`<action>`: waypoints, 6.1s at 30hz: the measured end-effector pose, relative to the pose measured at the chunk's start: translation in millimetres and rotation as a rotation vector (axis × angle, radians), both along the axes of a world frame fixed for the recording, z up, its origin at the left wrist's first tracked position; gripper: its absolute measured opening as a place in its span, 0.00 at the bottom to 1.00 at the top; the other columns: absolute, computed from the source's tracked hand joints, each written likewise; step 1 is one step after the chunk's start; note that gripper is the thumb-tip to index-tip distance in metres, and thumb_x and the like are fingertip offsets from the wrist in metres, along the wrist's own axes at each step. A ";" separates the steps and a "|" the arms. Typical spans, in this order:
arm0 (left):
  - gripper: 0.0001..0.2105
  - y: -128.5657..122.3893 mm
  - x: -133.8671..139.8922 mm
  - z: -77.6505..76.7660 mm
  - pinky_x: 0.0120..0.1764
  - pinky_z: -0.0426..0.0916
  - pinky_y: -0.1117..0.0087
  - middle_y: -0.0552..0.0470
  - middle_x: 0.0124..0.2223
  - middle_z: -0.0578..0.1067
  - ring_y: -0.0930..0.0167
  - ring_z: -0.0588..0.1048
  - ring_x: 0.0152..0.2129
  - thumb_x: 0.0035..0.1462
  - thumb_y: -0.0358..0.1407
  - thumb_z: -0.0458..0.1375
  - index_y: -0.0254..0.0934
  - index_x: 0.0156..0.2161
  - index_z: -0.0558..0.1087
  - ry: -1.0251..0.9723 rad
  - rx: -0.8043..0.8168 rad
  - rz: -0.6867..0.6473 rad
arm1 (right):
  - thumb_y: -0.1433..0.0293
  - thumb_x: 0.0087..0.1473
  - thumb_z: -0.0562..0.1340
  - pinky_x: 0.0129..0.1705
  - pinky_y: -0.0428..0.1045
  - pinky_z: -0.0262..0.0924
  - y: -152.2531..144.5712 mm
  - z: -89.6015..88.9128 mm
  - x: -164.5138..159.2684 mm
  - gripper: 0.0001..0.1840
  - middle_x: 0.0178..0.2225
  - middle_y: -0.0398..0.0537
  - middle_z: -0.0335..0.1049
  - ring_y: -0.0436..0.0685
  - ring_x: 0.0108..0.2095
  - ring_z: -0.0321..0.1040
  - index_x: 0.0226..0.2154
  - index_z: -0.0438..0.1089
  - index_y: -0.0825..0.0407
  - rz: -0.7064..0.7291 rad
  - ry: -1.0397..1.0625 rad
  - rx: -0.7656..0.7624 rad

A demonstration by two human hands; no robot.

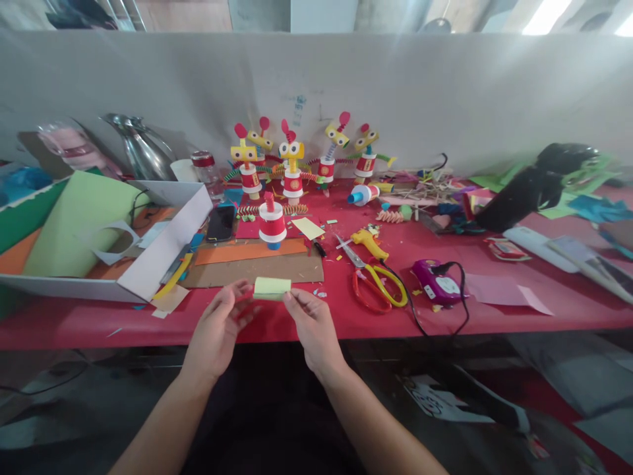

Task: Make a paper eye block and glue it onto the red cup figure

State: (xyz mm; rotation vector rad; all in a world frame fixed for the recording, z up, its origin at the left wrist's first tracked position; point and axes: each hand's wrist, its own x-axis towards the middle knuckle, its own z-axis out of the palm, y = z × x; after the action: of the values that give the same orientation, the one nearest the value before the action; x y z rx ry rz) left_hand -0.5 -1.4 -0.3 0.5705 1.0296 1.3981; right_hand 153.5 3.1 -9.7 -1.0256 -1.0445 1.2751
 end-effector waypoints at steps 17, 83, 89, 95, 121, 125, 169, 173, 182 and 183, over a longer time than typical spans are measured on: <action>0.25 0.4 1.5 -2.4 0.55 0.66 0.64 0.51 0.55 0.73 0.66 0.70 0.53 0.50 0.26 0.65 0.46 0.53 0.71 -0.205 0.127 -0.234 | 0.66 0.57 0.63 0.49 0.53 0.66 2.0 -11.3 -0.6 0.05 0.44 0.51 0.69 0.58 0.46 0.69 0.34 0.75 0.48 -0.002 -0.258 0.253; 0.23 40.7 -20.6 -12.3 0.44 0.71 0.68 0.56 0.44 0.75 0.73 0.75 0.39 0.51 0.25 0.64 0.48 0.51 0.70 -0.314 0.070 -0.307 | 0.70 0.60 0.59 0.47 0.54 0.65 57.4 -6.4 -14.8 0.14 0.42 0.48 0.76 0.58 0.43 0.70 0.47 0.75 0.44 0.099 -0.449 0.496; 0.12 55.2 -23.7 -16.7 0.40 0.73 0.69 0.53 0.43 0.75 0.73 0.75 0.36 0.52 0.33 0.65 0.40 0.43 0.73 -0.231 0.143 -0.128 | 0.71 0.60 0.57 0.48 0.53 0.66 81.8 -10.0 -18.2 0.13 0.42 0.49 0.77 0.58 0.44 0.72 0.42 0.76 0.45 0.104 -0.421 0.550; 0.11 52.0 -24.9 -26.0 0.43 0.73 0.69 0.54 0.42 0.76 0.72 0.75 0.40 0.52 0.30 0.65 0.40 0.42 0.72 -0.233 0.216 0.009 | 0.66 0.60 0.59 0.41 0.51 0.70 72.6 -19.5 -24.9 0.11 0.42 0.49 0.75 0.55 0.38 0.73 0.45 0.71 0.48 0.089 -0.172 0.353; 0.13 55.0 -27.5 -24.0 0.31 0.76 0.72 0.45 0.34 0.80 0.68 0.80 0.27 0.57 0.39 0.61 0.30 0.42 0.72 -0.169 -0.032 -0.215 | 0.66 0.60 0.61 0.37 0.49 0.68 66.5 -12.4 -17.5 0.13 0.35 0.46 0.75 0.53 0.33 0.71 0.47 0.76 0.43 0.105 -0.238 0.322; 0.16 56.0 -26.9 -24.4 0.30 0.76 0.72 0.45 0.33 0.80 0.69 0.80 0.27 0.56 0.42 0.62 0.30 0.43 0.72 -0.144 -0.032 -0.227 | 0.66 0.59 0.62 0.38 0.49 0.68 66.1 -8.6 -18.7 0.13 0.34 0.46 0.75 0.53 0.33 0.71 0.45 0.77 0.44 0.100 -0.185 0.303; 0.14 48.7 -21.8 -28.2 0.42 0.68 0.71 0.50 0.42 0.76 0.70 0.73 0.38 0.54 0.37 0.64 0.39 0.46 0.74 0.220 0.229 -0.191 | 0.67 0.55 0.62 0.36 0.49 0.66 66.4 -20.4 -19.8 0.08 0.31 0.45 0.75 0.55 0.33 0.71 0.36 0.76 0.50 0.090 -0.248 0.244; 0.14 49.8 -20.6 -26.6 0.41 0.69 0.72 0.50 0.42 0.76 0.70 0.74 0.39 0.52 0.36 0.65 0.39 0.44 0.74 0.159 0.210 -0.130 | 0.64 0.57 0.60 0.38 0.49 0.68 71.0 -15.0 -5.7 0.13 0.35 0.47 0.77 0.56 0.35 0.73 0.43 0.74 0.49 0.040 -0.362 0.336; 0.14 49.4 -19.5 -22.6 0.28 0.67 0.75 0.51 0.41 0.76 0.72 0.77 0.31 0.55 0.40 0.63 0.40 0.46 0.72 0.125 0.225 -0.076 | 0.70 0.44 0.63 0.43 0.60 0.62 150.7 12.6 161.7 0.18 0.42 0.64 0.75 0.72 0.46 0.69 0.40 0.76 0.55 -0.392 -1.521 -0.193; 0.14 49.4 -19.7 -22.8 0.26 0.66 0.76 0.51 0.39 0.76 0.73 0.77 0.28 0.55 0.40 0.62 0.40 0.46 0.72 0.135 0.231 -0.081 | 0.71 0.41 0.64 0.40 0.59 0.62 158.2 10.7 171.7 0.16 0.40 0.65 0.76 0.72 0.43 0.70 0.37 0.77 0.56 -0.362 -1.558 -0.240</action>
State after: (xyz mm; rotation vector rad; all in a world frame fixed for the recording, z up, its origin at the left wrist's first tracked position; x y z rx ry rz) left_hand -20.3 48.0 -23.2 0.8773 0.9461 1.4311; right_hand 325.2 161.3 1.0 -2.3682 -1.6685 0.0775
